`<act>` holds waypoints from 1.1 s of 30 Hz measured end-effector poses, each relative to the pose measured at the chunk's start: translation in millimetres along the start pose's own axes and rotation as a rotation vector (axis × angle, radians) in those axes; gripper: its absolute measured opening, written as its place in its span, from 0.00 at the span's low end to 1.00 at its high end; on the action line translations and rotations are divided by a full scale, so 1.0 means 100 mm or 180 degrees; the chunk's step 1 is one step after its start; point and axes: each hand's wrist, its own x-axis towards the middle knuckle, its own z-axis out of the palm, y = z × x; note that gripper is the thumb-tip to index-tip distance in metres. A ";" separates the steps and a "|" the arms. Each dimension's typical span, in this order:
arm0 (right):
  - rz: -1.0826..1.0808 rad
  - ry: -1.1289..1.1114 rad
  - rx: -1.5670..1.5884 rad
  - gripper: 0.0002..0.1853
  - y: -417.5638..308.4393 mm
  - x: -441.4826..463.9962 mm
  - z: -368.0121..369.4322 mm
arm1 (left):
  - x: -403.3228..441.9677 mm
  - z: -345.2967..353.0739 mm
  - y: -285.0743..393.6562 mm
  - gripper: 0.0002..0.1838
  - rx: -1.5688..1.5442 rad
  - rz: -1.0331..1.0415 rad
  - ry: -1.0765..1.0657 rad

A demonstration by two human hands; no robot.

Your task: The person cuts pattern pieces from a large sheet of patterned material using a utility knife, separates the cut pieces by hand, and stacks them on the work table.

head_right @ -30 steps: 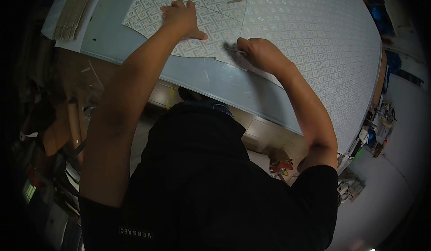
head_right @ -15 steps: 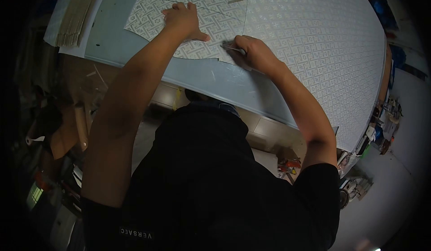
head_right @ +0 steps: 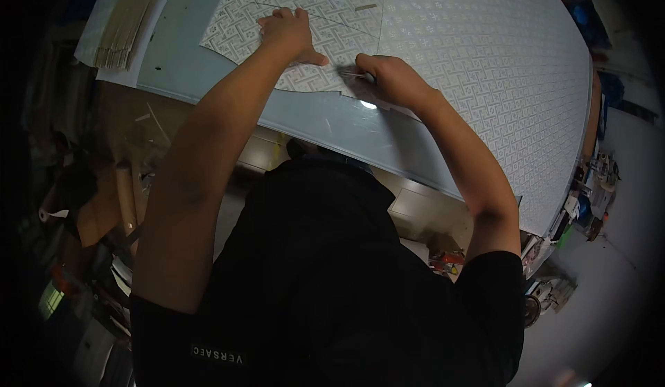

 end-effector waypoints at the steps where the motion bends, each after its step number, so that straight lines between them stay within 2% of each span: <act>1: -0.0007 -0.0066 -0.0094 0.10 -0.03 0.01 0.00 | 0.00 0.00 0.00 0.72 -0.0012 0.0000 0.0002; 4: 0.0291 -0.0340 -0.0256 0.10 -0.06 0.05 -0.03 | -0.01 -0.03 0.01 0.72 -0.0030 -0.0051 -0.0040; 16: 0.0088 -0.0428 -0.0570 0.10 -0.17 0.13 -0.06 | -0.03 -0.03 0.01 0.72 -0.0043 -0.0106 0.0024; 23: 0.0215 -0.0457 -0.0634 0.10 -0.20 0.19 -0.02 | -0.01 -0.05 0.03 0.72 -0.0031 -0.0104 -0.0013; 33: 0.0001 0.0168 -0.0251 0.09 -0.21 0.38 0.31 | 0.05 0.01 -0.01 0.74 0.0029 -0.0024 -0.0003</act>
